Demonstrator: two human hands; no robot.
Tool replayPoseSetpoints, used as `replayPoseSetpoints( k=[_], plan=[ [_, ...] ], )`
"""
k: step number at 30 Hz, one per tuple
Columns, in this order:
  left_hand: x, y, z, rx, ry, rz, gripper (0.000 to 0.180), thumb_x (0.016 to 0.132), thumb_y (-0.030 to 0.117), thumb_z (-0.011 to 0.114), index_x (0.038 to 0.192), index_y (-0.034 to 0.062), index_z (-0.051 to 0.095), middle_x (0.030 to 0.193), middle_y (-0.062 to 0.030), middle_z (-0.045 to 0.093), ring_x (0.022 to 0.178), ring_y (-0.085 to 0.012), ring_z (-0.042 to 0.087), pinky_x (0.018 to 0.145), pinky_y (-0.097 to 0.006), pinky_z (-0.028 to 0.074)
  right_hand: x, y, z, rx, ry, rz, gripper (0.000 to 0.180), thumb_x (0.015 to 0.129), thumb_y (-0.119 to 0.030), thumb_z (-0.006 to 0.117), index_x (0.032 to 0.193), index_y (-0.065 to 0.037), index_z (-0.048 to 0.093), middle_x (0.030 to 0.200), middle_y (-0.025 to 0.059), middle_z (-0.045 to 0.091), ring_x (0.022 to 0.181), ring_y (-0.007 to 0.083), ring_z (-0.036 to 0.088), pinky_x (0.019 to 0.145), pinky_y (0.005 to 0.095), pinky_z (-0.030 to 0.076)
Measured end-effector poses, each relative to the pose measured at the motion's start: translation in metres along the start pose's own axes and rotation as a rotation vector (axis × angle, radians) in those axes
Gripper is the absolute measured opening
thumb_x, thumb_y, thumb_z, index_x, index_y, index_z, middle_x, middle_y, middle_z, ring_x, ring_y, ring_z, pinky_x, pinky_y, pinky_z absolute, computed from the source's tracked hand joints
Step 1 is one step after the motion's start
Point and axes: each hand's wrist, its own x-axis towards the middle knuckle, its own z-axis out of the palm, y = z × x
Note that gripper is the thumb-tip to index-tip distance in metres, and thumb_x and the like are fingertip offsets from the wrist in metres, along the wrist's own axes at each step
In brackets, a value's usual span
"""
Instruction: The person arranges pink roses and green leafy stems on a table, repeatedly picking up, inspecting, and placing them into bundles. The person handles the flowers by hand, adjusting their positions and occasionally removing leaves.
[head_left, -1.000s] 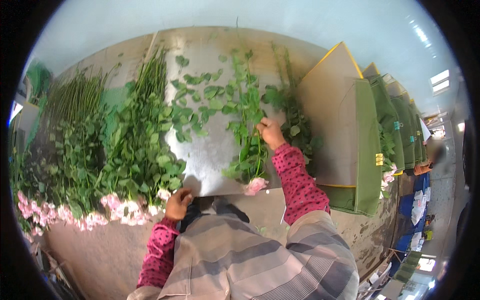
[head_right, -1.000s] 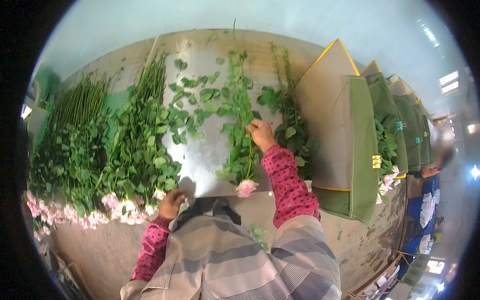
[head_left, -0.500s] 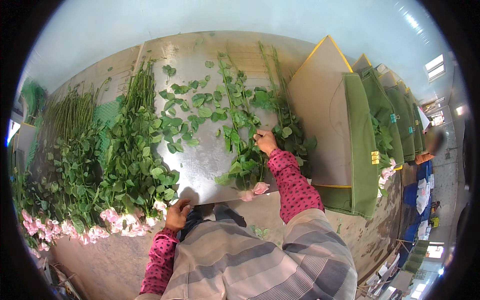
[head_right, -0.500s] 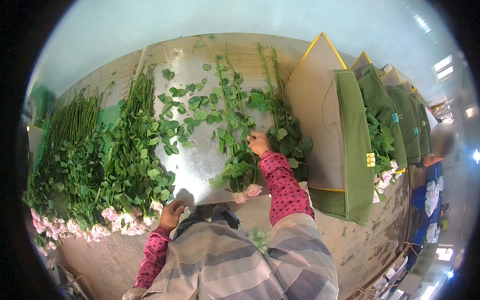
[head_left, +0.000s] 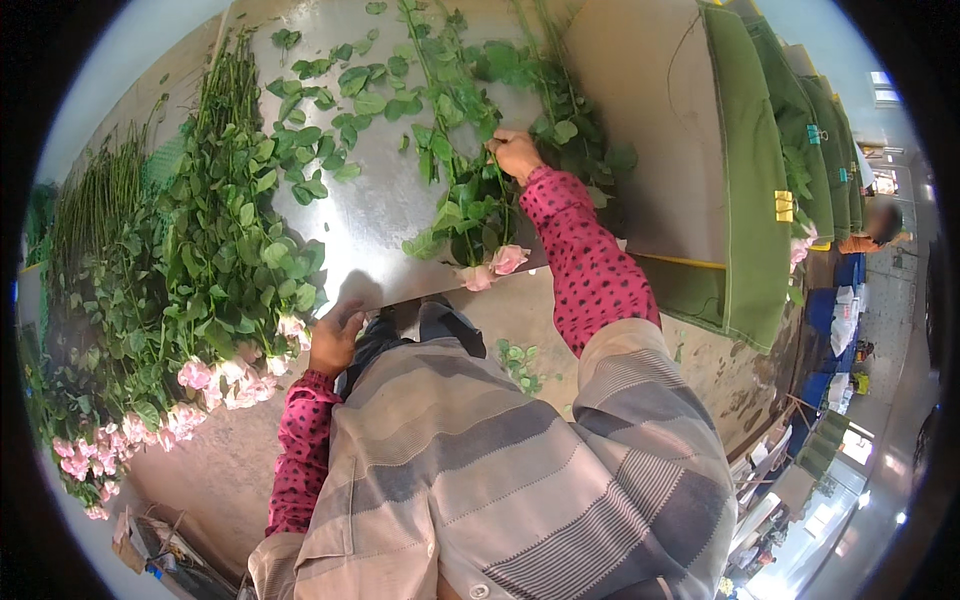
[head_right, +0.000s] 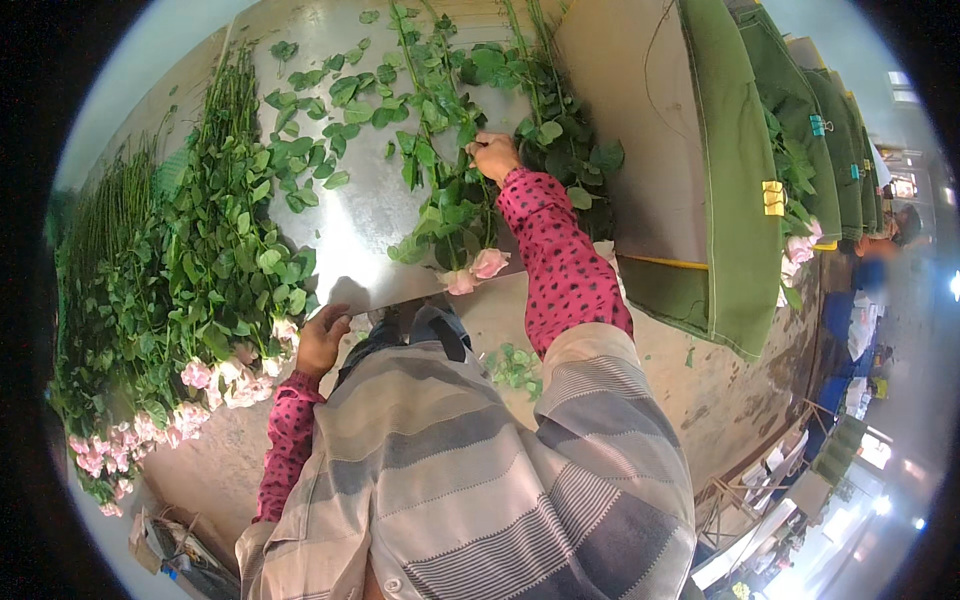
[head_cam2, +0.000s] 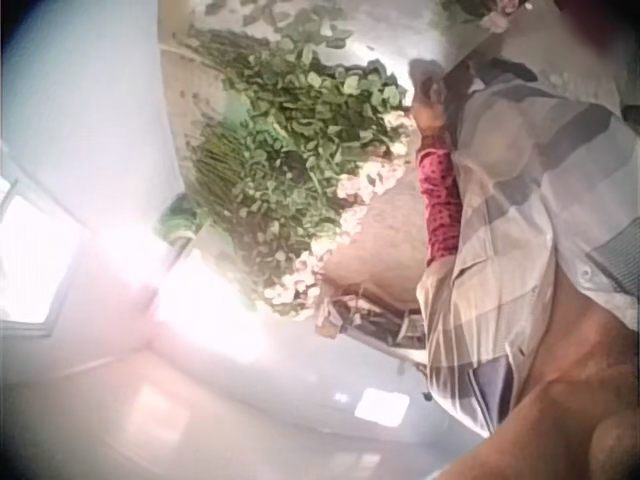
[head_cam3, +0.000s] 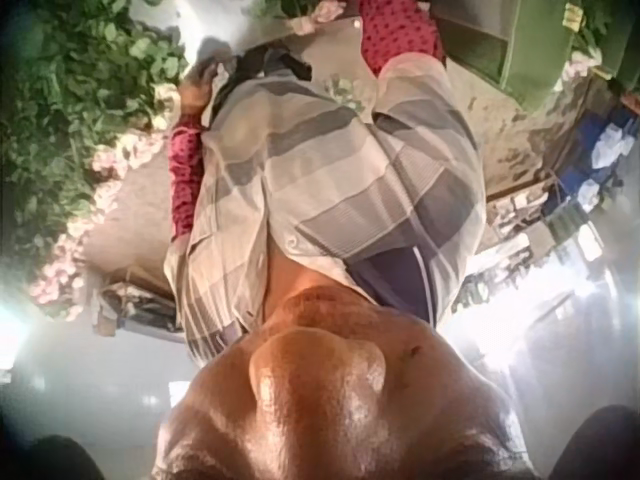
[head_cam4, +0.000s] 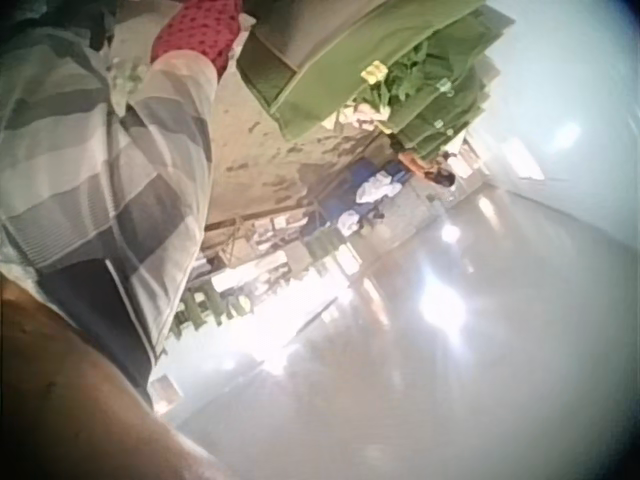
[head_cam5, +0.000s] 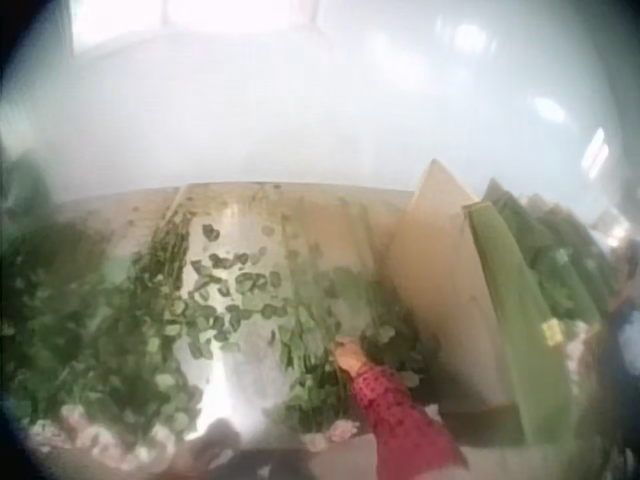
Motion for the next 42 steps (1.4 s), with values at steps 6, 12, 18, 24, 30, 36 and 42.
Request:
replayPoseSetpoints(
  k=[6, 12, 18, 24, 30, 36, 42],
  plan=[
    [-0.002, 0.014, -0.001, 0.031, -0.01, -0.004, 0.03, 0.091, 0.014, 0.058, 0.117, -0.0022, 0.059, 0.108, -0.0161, 0.067, 0.098, -0.0217, 0.065, 0.085, -0.032, 0.05, 0.003, 0.01, 0.0, 0.071, 0.049, -0.013, 0.026, 0.088, -0.01, 0.062, 0.107, 0.008, 0.065, 0.099, 0.014, 0.067, 0.076, 0.0176, 0.063, 0.065, 0.028, 0.054],
    [-0.006, 0.019, 0.0, -0.019, -0.016, -0.028, 0.03, 0.092, 0.013, 0.057, 0.116, -0.0044, 0.059, 0.108, -0.0156, 0.067, 0.097, -0.0203, 0.064, 0.084, -0.031, 0.049, -0.01, 0.0, 0.01, 0.025, -0.01, -0.043, 0.033, 0.087, -0.014, 0.063, 0.114, 0.004, 0.064, 0.096, 0.0131, 0.07, 0.076, 0.0206, 0.066, 0.071, 0.0294, 0.053],
    [-0.007, 0.015, 0.004, -0.015, -0.016, -0.035, 0.03, 0.092, 0.014, 0.057, 0.115, -0.0048, 0.059, 0.105, -0.0155, 0.067, 0.096, -0.02, 0.064, 0.084, -0.031, 0.049, 0.002, 0.02, 0.017, -0.211, 0.106, -0.042, 0.037, 0.087, -0.016, 0.065, 0.117, 0.006, 0.062, 0.098, 0.0127, 0.07, 0.074, 0.0173, 0.064, 0.072, 0.0296, 0.05],
    [-0.007, 0.006, 0.001, 0.04, 0.016, 0.042, 0.03, 0.092, 0.014, 0.058, 0.116, -0.0043, 0.058, 0.1, -0.0139, 0.068, 0.086, -0.0176, 0.065, 0.077, -0.029, 0.051, 0.009, 0.021, 0.015, -0.237, 0.011, -0.037, 0.038, 0.086, -0.022, 0.065, 0.116, 0.001, 0.064, 0.114, 0.0195, 0.065, 0.104, 0.0289, 0.064, 0.09, 0.0345, 0.048],
    [-0.008, 0.008, 0.001, 0.034, 0.009, 0.002, 0.03, 0.091, 0.014, 0.057, 0.115, -0.004, 0.059, 0.102, -0.0161, 0.068, 0.091, -0.0215, 0.065, 0.08, -0.031, 0.05, 0.008, 0.026, 0.009, -0.234, 0.02, -0.035, 0.037, 0.087, -0.022, 0.064, 0.117, 0.001, 0.063, 0.116, 0.0193, 0.065, 0.106, 0.0298, 0.063, 0.09, 0.0363, 0.048],
    [-0.005, 0.007, 0.001, 0.044, 0.005, 0.068, 0.032, 0.092, 0.015, 0.057, 0.116, -0.0056, 0.058, 0.099, -0.0147, 0.068, 0.085, -0.0193, 0.064, 0.076, -0.03, 0.05, 0.009, 0.034, 0.01, -0.242, 0.058, -0.064, 0.035, 0.088, -0.021, 0.063, 0.114, 0.002, 0.064, 0.112, 0.0185, 0.066, 0.103, 0.0303, 0.064, 0.09, 0.0372, 0.048],
    [-0.011, 0.01, -0.003, 0.026, 0.002, -0.018, 0.031, 0.092, 0.016, 0.057, 0.116, -0.0032, 0.06, 0.102, -0.0167, 0.069, 0.094, -0.0228, 0.067, 0.084, -0.033, 0.051, -0.009, 0.02, 0.011, -0.254, 0.047, -0.108, 0.034, 0.086, -0.024, 0.063, 0.109, 0.002, 0.065, 0.104, 0.0214, 0.067, 0.098, 0.0336, 0.065, 0.085, 0.0377, 0.048]
  ],
)
